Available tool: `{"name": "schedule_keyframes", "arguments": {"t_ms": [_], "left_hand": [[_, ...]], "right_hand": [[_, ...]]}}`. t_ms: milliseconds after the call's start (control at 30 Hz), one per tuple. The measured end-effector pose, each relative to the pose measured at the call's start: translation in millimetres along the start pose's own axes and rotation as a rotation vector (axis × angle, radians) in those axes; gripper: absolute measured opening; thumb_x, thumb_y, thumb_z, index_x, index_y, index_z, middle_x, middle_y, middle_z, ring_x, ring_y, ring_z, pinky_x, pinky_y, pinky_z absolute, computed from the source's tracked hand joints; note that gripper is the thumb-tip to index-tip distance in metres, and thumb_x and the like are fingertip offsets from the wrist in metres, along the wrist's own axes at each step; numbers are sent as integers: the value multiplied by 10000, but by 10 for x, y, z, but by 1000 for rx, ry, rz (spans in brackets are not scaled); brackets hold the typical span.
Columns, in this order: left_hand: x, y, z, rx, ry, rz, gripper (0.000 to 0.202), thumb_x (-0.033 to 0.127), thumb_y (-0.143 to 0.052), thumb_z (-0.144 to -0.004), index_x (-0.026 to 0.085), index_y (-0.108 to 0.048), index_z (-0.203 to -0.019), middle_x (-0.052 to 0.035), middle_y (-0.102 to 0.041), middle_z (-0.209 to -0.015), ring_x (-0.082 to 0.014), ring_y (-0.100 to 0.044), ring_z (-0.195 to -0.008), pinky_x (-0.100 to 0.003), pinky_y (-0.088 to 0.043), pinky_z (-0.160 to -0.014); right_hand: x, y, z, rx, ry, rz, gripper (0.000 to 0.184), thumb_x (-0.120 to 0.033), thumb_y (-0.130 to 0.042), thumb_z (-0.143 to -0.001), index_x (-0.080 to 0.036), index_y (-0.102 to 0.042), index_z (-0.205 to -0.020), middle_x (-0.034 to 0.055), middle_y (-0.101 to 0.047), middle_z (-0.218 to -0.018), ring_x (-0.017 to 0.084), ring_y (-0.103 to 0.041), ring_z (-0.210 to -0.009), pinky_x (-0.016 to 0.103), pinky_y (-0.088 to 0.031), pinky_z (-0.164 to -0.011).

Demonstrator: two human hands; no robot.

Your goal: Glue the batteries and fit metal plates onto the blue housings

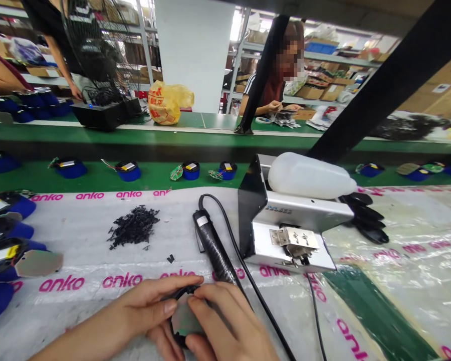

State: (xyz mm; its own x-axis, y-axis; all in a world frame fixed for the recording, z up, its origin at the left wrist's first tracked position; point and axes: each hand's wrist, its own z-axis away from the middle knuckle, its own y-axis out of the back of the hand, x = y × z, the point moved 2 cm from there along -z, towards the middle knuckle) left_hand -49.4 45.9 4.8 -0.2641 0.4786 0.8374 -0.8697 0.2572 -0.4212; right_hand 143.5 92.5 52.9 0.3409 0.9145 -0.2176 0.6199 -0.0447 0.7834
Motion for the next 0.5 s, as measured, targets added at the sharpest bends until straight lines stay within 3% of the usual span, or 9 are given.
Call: {"name": "schedule_keyframes", "arguments": {"t_ms": [100, 233, 333, 500], "left_hand": [[3, 8, -3, -25, -7, 25, 722, 525, -645, -936, 172, -441, -1532, -137, -762, -905, -232, -763, -792, -318, -592, -758], [21, 3, 7, -37, 4, 28, 739, 509, -636, -949, 173, -392, -1561, -131, -766, -877, -236, -763, -821, -319, -593, -782], [59, -25, 33, -42, 4, 51, 712, 477, -657, -944, 206, -408, -1554, -107, -770, -900, -233, -761, -837, -319, -591, -813], [45, -71, 30, 9, -3, 22, 712, 489, -707, -905, 238, -455, -1522, -71, -764, -979, -171, -758, -777, -257, -592, -773]], "right_hand": [[7, 33, -53, -30, -2, 17, 175, -294, -580, -985, -187, -680, -1081, 36, -656, -1084, 100, -633, -1014, 157, -558, -892], [15, 53, -79, -25, -46, 5, 245, -361, -509, -1029, -219, -708, -1010, -1, -670, -1032, 70, -641, -952, 132, -557, -837], [16, 33, -40, -2, -112, -64, 144, -294, -605, -966, -243, -706, -1055, -37, -672, -1045, 64, -631, -968, 117, -540, -883], [2, -14, -5, -65, -193, -168, 270, -140, -655, -857, -275, -694, -1087, -70, -655, -1083, 63, -607, -981, 111, -524, -876]]}}
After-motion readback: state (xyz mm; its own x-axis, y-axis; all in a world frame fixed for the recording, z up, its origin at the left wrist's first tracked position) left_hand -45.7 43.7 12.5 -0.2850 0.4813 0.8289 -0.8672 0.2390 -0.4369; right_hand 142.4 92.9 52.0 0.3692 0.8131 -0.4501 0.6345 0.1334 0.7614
